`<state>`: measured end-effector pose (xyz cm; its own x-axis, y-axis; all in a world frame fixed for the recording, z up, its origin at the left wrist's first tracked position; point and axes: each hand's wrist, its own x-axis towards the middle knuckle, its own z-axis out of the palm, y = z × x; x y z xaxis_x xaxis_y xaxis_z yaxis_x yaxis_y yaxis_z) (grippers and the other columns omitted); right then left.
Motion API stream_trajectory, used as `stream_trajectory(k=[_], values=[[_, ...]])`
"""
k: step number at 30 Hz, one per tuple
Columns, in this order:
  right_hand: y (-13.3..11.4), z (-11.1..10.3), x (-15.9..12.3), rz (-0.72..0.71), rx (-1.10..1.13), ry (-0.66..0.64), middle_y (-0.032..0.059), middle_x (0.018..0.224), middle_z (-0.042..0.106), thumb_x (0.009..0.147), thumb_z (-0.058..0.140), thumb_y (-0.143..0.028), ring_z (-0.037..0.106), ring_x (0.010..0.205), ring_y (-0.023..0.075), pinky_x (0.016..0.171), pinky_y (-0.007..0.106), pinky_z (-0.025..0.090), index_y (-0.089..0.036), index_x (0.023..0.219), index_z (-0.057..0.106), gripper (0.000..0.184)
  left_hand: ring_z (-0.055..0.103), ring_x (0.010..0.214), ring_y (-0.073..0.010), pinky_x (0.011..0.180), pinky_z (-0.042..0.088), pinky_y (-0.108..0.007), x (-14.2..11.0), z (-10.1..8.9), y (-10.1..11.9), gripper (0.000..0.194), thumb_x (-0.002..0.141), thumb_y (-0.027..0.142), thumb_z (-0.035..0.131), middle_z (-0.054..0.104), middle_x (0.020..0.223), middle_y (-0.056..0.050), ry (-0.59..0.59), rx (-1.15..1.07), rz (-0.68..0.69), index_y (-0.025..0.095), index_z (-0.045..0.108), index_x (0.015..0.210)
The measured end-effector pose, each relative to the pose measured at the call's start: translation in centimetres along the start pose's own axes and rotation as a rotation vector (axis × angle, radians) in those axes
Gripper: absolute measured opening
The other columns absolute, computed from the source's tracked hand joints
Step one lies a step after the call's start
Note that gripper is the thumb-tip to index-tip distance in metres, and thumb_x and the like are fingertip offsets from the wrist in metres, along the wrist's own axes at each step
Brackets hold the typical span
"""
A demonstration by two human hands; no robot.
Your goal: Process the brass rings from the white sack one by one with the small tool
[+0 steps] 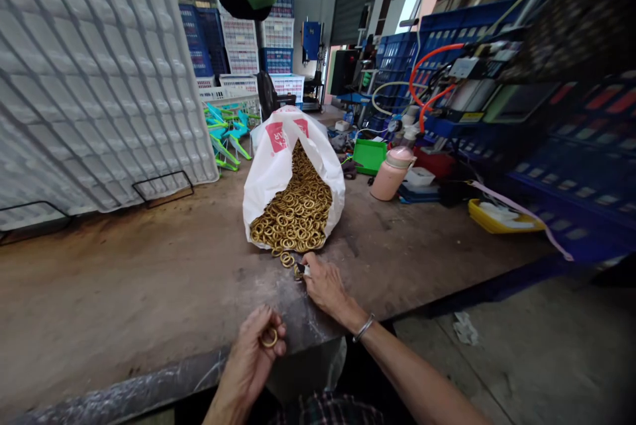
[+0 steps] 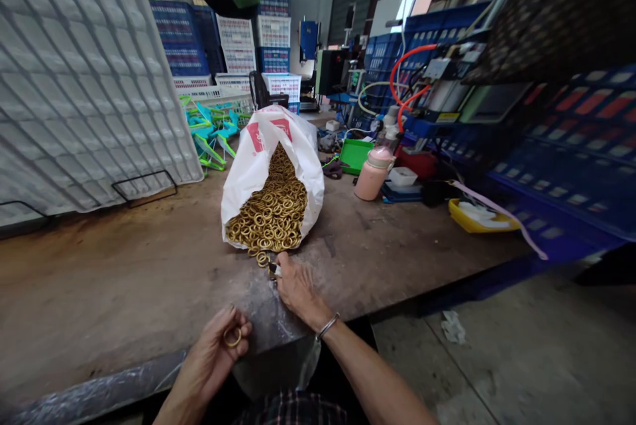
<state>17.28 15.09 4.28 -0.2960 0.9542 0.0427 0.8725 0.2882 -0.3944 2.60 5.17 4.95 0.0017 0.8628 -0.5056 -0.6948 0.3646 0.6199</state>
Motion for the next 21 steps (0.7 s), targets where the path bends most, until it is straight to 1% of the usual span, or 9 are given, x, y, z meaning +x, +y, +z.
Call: stream_trajectory(k=[2,5,6,9,11,13,15,17,21], values=[[-0.6,0.5,-0.3,-0.073,0.104,-0.011,0.0034,0.080,0.063,0.079,0.042,-0.014,0.057,0.071,0.0151,0.062,0.023,0.032,-0.018,0.102,0.050,0.025,0.044,0.048,-0.0061,0.039,0.031,-0.016,0.4,0.4,0.2,0.030,0.066,0.038,0.069,0.050,0.061,0.004,0.006,0.114,0.080,0.016,0.050,0.075],[-1.5,1.2,-0.8,-0.173,0.263,-0.031,0.0023,0.077,0.062,0.079,0.043,-0.015,0.056,0.069,0.0139,0.062,0.022,0.034,-0.018,0.100,0.051,0.022,0.037,0.041,-0.0052,0.036,0.027,-0.016,1.0,0.8,0.6,0.039,0.068,0.044,0.065,0.046,0.055,0.008,0.077,0.321,0.240,0.018,0.050,0.093],[-1.8,1.3,-1.0,-0.197,0.300,-0.041,0.0018,0.075,0.061,0.080,0.043,-0.016,0.055,0.068,0.0136,0.062,0.022,0.034,-0.018,0.099,0.051,0.021,0.035,0.039,-0.0052,0.036,0.026,-0.016,1.2,0.8,0.8,0.041,0.070,0.047,0.062,0.044,0.052,0.009,0.100,0.398,0.273,0.018,0.050,0.096],[-2.7,1.5,-1.5,-0.244,0.377,-0.060,0.0005,0.071,0.059,0.081,0.045,-0.019,0.054,0.064,0.0131,0.062,0.022,0.035,-0.019,0.096,0.053,0.017,0.031,0.036,-0.0049,0.036,0.025,-0.017,1.6,0.5,1.2,0.039,0.072,0.049,0.058,0.040,0.046,0.009,0.122,0.587,0.335,0.015,0.055,0.090],[-3.2,1.5,-1.6,-0.235,0.447,-0.067,-0.0002,0.069,0.058,0.081,0.045,-0.021,0.053,0.063,0.0127,0.060,0.022,0.035,-0.019,0.093,0.054,0.015,0.033,0.038,-0.0053,0.040,0.028,-0.018,1.8,0.2,1.3,0.034,0.073,0.046,0.058,0.040,0.045,0.008,0.120,0.642,0.384,0.014,0.058,0.082],[-3.6,1.4,-1.6,-0.182,0.563,-0.090,-0.0010,0.067,0.058,0.083,0.044,-0.024,0.053,0.061,0.0119,0.059,0.021,0.035,-0.018,0.090,0.054,0.014,0.040,0.043,-0.0072,0.046,0.034,-0.019,1.9,0.0,1.3,0.029,0.074,0.043,0.058,0.046,0.047,0.006,0.118,0.651,0.433,0.014,0.059,0.077],[-3.9,1.2,-1.4,-0.109,0.696,-0.123,-0.0017,0.065,0.057,0.084,0.042,-0.028,0.053,0.061,0.0112,0.059,0.020,0.037,-0.018,0.087,0.054,0.016,0.049,0.053,-0.0102,0.054,0.039,-0.020,2.0,-0.2,1.2,0.026,0.074,0.039,0.058,0.056,0.055,0.002,0.110,0.642,0.480,0.014,0.060,0.076],[-4.1,1.1,-1.2,-0.056,0.777,-0.156,-0.0024,0.064,0.057,0.085,0.040,-0.031,0.053,0.062,0.0107,0.059,0.020,0.038,-0.018,0.084,0.054,0.019,0.054,0.061,-0.0125,0.059,0.041,-0.022,2.0,-0.2,1.1,0.023,0.075,0.037,0.057,0.062,0.064,-0.001,0.103,0.648,0.524,0.014,0.062,0.075],[-4.4,1.0,-0.8,-0.036,0.722,-0.144,-0.0040,0.063,0.053,0.080,0.046,-0.034,0.048,0.060,0.0095,0.057,0.020,0.035,-0.017,0.076,0.055,0.020,0.055,0.063,-0.0142,0.062,0.042,-0.023,1.8,0.1,1.0,0.017,0.075,0.031,0.056,0.063,0.067,-0.002,0.134,0.737,0.611,0.016,0.064,0.075]])
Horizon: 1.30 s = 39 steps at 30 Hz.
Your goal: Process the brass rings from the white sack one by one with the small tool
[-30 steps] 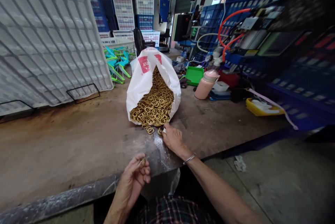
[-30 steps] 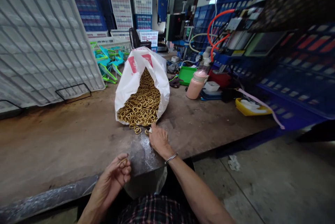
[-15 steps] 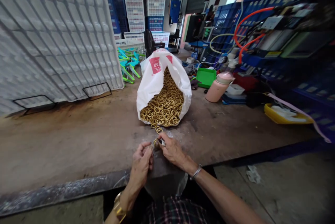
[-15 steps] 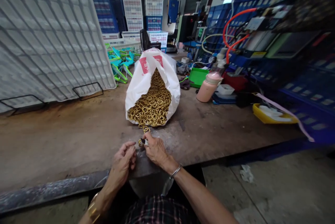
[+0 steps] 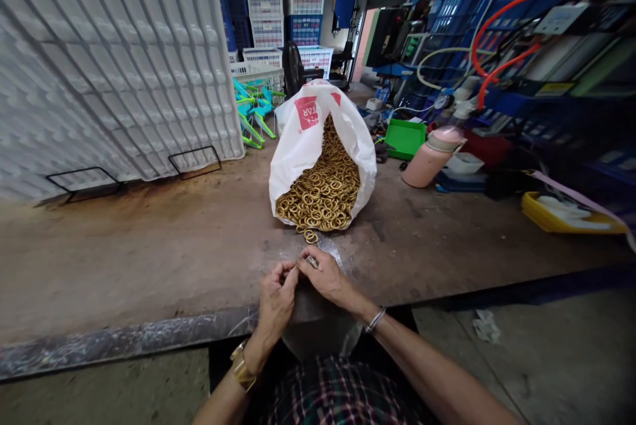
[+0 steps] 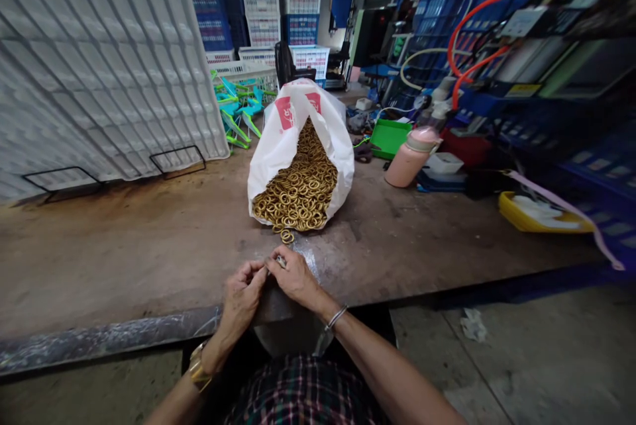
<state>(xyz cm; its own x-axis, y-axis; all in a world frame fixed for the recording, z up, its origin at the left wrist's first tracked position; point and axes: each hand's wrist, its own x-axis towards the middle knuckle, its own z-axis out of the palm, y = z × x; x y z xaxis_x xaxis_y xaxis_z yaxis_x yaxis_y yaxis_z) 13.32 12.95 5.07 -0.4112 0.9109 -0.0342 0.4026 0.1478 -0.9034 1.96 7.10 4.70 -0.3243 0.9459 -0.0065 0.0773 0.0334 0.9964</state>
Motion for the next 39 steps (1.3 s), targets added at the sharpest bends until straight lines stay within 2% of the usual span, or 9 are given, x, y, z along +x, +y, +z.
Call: stream_trajectory(k=[7,15,19,22,26,30,36,39], values=[[-0.5,0.4,-0.1,0.047,-0.017,0.027,-0.0047,0.060,0.050,0.077,0.046,-0.030,0.044,0.059,0.0088,0.055,0.020,0.033,-0.016,0.069,0.055,0.018,0.059,0.068,-0.0176,0.069,0.044,-0.027,-0.3,-0.1,0.0,0.015,0.073,0.029,0.058,0.068,0.072,-0.003,0.075,0.109,0.098,0.019,0.068,0.076],[-0.6,0.0,-0.2,0.057,0.024,-0.004,-0.0035,0.053,0.053,0.079,0.041,-0.022,0.048,0.053,0.0089,0.055,0.020,0.035,-0.016,0.063,0.052,0.020,0.056,0.063,-0.0152,0.066,0.042,-0.025,-0.3,-0.3,-0.2,0.014,0.075,0.028,0.055,0.064,0.067,-0.002,0.053,0.139,0.123,0.018,0.065,0.074],[-0.5,-0.1,-0.3,0.039,0.057,-0.009,-0.0039,0.053,0.053,0.080,0.041,-0.022,0.048,0.053,0.0085,0.055,0.019,0.036,-0.016,0.067,0.055,0.019,0.055,0.063,-0.0148,0.063,0.042,-0.024,-0.2,-0.4,0.0,0.016,0.075,0.030,0.055,0.063,0.065,-0.001,0.049,0.093,0.058,0.018,0.064,0.073],[-0.5,-0.3,-0.4,0.026,0.098,-0.046,-0.0038,0.055,0.053,0.081,0.041,-0.024,0.048,0.055,0.0088,0.056,0.019,0.036,-0.016,0.074,0.058,0.020,0.051,0.056,-0.0124,0.054,0.039,-0.021,0.0,-0.5,-0.1,0.018,0.074,0.033,0.056,0.059,0.060,0.000,0.045,0.058,-0.005,0.017,0.063,0.072],[-0.3,-0.5,-0.6,0.018,0.132,-0.108,-0.0040,0.053,0.050,0.081,0.041,-0.025,0.045,0.052,0.0077,0.054,0.018,0.034,-0.016,0.064,0.055,0.025,0.039,0.043,-0.0076,0.044,0.031,-0.019,0.2,-0.8,-0.1,0.022,0.075,0.037,0.056,0.050,0.051,0.004,0.040,0.004,-0.097,0.015,0.062,0.075],[0.0,-0.4,-0.6,0.032,0.141,-0.142,-0.0048,0.053,0.048,0.080,0.043,-0.026,0.041,0.050,0.0069,0.051,0.018,0.032,-0.016,0.061,0.052,0.024,0.036,0.042,-0.0063,0.044,0.030,-0.018,0.5,-1.0,-0.2,0.024,0.074,0.039,0.057,0.046,0.050,0.006,0.048,-0.066,-0.151,0.015,0.059,0.077],[0.0,-0.2,-0.2,0.051,-0.026,-0.131,-0.0035,0.052,0.048,0.080,0.040,-0.021,0.043,0.050,0.0078,0.051,0.019,0.030,-0.016,0.056,0.049,0.026,0.037,0.045,-0.0068,0.045,0.030,-0.019,0.2,-0.9,-0.6,0.023,0.077,0.039,0.055,0.044,0.052,0.007,0.060,-0.090,-0.093,0.016,0.057,0.080],[-0.2,-0.2,0.0,0.067,-0.171,-0.053,-0.0017,0.055,0.051,0.078,0.041,-0.018,0.045,0.053,0.0095,0.053,0.020,0.030,-0.016,0.060,0.053,0.022,0.038,0.046,-0.0076,0.046,0.031,-0.019,-0.1,-0.7,-0.7,0.022,0.077,0.038,0.055,0.045,0.053,0.006,0.065,-0.056,-0.047,0.016,0.057,0.079]])
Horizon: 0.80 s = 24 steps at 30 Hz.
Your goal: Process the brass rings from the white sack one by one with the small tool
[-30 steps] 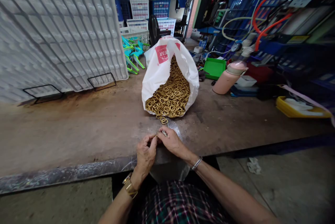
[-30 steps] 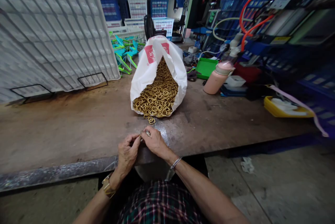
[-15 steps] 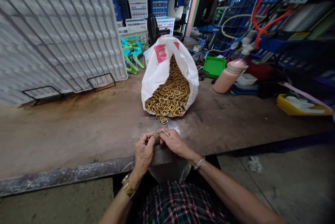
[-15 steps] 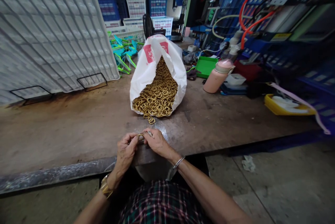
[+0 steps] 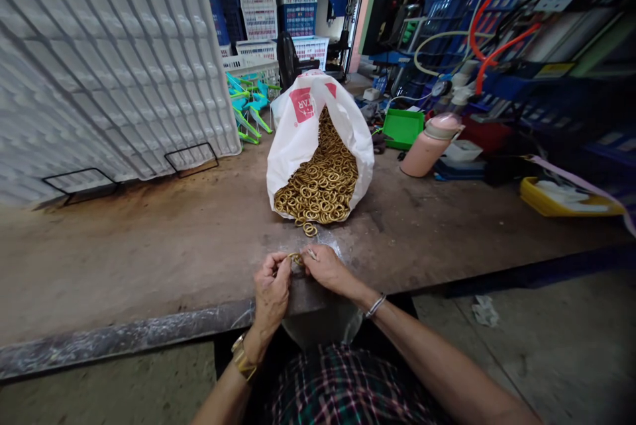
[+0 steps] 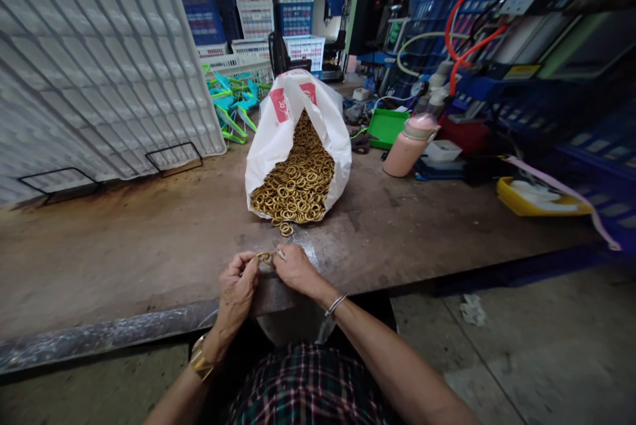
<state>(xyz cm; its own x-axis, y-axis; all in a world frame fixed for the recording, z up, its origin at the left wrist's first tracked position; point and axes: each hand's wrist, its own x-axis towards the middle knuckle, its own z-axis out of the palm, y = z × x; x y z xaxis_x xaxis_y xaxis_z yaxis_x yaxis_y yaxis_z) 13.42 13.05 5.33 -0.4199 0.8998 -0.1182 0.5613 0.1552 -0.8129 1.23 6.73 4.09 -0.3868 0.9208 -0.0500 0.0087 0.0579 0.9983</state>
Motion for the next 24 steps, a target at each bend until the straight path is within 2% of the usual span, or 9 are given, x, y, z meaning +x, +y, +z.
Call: stream_trajectory(k=[3,5,10,12,17,21,24], values=[[-0.24,-0.28,-0.09,-0.022,-0.015,0.106,-0.0005,0.065,0.057,0.080,0.043,-0.023,0.048,0.059,0.0106,0.056,0.021,0.031,-0.016,0.079,0.059,0.018,0.044,0.051,-0.0091,0.050,0.034,-0.020,-0.12,0.08,0.04,0.021,0.076,0.037,0.055,0.051,0.057,0.003,0.023,0.066,0.042,0.016,0.059,0.078],[-0.49,-0.47,-0.31,-0.050,0.051,0.114,-0.0017,0.065,0.056,0.082,0.042,-0.028,0.047,0.060,0.0103,0.056,0.020,0.032,-0.017,0.085,0.059,0.020,0.047,0.055,-0.0105,0.053,0.036,-0.021,-0.12,0.15,0.15,0.021,0.076,0.036,0.055,0.054,0.061,0.002,0.029,0.098,0.071,0.016,0.060,0.078],[-0.80,-0.40,-0.56,-0.087,0.172,0.048,-0.0046,0.054,0.047,0.081,0.043,-0.030,0.043,0.055,0.0087,0.053,0.020,0.031,-0.016,0.065,0.054,0.024,0.049,0.057,-0.0107,0.055,0.037,-0.021,-0.17,0.51,0.60,0.019,0.077,0.035,0.054,0.054,0.062,0.002,-0.030,0.097,0.140,0.016,0.059,0.075],[-0.67,-0.26,-0.44,-0.073,0.195,0.047,-0.0052,0.053,0.045,0.079,0.044,-0.028,0.041,0.053,0.0080,0.052,0.019,0.030,-0.016,0.059,0.050,0.024,0.045,0.050,-0.0088,0.049,0.035,-0.020,-0.25,0.59,0.76,0.022,0.076,0.037,0.054,0.051,0.057,0.003,-0.070,0.056,0.074,0.016,0.058,0.074],[-0.32,-0.25,-0.20,-0.063,0.179,0.086,-0.0057,0.052,0.045,0.076,0.044,-0.023,0.040,0.052,0.0077,0.051,0.019,0.028,-0.017,0.059,0.049,0.019,0.034,0.038,-0.0045,0.037,0.025,-0.017,-0.47,0.34,0.96,0.031,0.075,0.047,0.055,0.047,0.052,0.006,-0.190,-0.062,-0.200,0.016,0.053,0.077],[-0.20,-0.31,-0.22,-0.060,0.225,0.082,-0.0050,0.053,0.047,0.079,0.042,-0.024,0.041,0.053,0.0077,0.052,0.019,0.030,-0.016,0.062,0.050,0.020,0.034,0.038,-0.0030,0.036,0.023,-0.016,-0.50,0.20,0.84,0.031,0.075,0.046,0.056,0.049,0.057,0.006,-0.285,-0.226,-0.260,0.017,0.051,0.079],[-0.17,-0.22,-0.31,-0.094,0.210,0.061,-0.0045,0.056,0.048,0.079,0.045,-0.028,0.042,0.055,0.0079,0.053,0.019,0.031,-0.015,0.067,0.054,0.020,0.034,0.039,-0.0026,0.037,0.023,-0.015,-0.47,0.25,0.65,0.029,0.076,0.045,0.057,0.050,0.058,0.006,-0.291,-0.267,-0.268,0.016,0.050,0.079]])
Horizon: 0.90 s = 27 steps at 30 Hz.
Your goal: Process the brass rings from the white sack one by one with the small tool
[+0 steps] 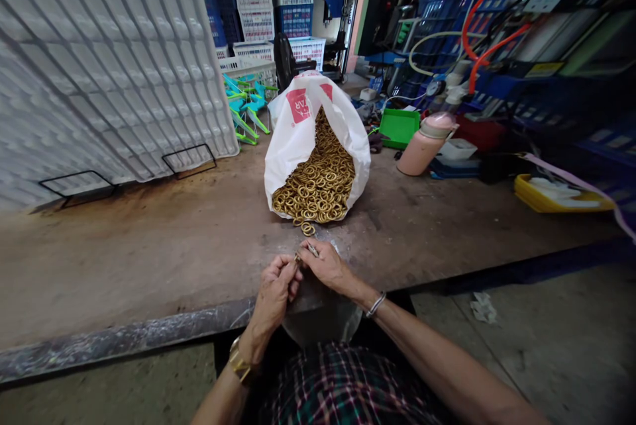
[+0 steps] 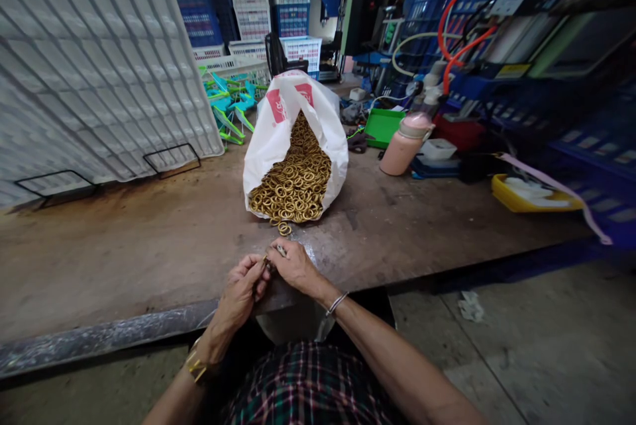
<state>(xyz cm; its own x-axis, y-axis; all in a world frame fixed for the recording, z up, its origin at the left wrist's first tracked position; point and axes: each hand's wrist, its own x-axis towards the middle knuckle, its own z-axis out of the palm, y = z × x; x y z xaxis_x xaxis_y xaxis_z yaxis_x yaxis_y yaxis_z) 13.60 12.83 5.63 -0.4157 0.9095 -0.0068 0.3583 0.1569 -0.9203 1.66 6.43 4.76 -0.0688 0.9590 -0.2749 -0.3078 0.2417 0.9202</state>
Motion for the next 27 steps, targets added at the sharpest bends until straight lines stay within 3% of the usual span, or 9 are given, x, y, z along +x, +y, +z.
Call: stream_trajectory(k=[4,13,23,27], values=[[-0.2,0.1,0.0,-0.006,-0.031,-0.019,-0.0046,0.059,0.049,0.076,0.051,-0.029,0.042,0.057,0.0079,0.054,0.019,0.031,-0.015,0.070,0.057,0.016,0.035,0.039,-0.0025,0.037,0.023,-0.015,0.0,0.0,-0.1,0.029,0.076,0.044,0.057,0.051,0.059,0.005,0.009,0.006,-0.001,0.016,0.050,0.078],[0.4,0.3,0.3,-0.017,-0.003,-0.017,-0.0053,0.056,0.045,0.080,0.044,-0.028,0.039,0.055,0.0080,0.054,0.020,0.029,-0.016,0.065,0.052,0.021,0.035,0.041,-0.0031,0.037,0.024,-0.016,0.0,-0.1,0.2,0.030,0.072,0.042,0.062,0.054,0.064,0.003,-0.023,-0.106,-0.022,0.016,0.050,0.078],[0.4,0.4,0.3,-0.021,0.074,-0.042,-0.0038,0.056,0.050,0.081,0.042,-0.027,0.043,0.054,0.0081,0.053,0.019,0.032,-0.016,0.063,0.051,0.023,0.034,0.040,-0.0029,0.037,0.025,-0.016,-0.1,-0.1,0.3,0.029,0.073,0.042,0.062,0.050,0.060,0.005,-0.022,-0.137,-0.030,0.016,0.049,0.075],[0.9,0.4,0.2,-0.040,-0.043,-0.005,-0.0022,0.057,0.052,0.083,0.038,-0.024,0.045,0.054,0.0088,0.054,0.019,0.031,-0.016,0.065,0.052,0.024,0.034,0.040,-0.0029,0.036,0.025,-0.015,-0.1,-0.1,0.1,0.029,0.072,0.042,0.062,0.050,0.060,0.005,-0.026,-0.147,-0.020,0.016,0.048,0.074]])
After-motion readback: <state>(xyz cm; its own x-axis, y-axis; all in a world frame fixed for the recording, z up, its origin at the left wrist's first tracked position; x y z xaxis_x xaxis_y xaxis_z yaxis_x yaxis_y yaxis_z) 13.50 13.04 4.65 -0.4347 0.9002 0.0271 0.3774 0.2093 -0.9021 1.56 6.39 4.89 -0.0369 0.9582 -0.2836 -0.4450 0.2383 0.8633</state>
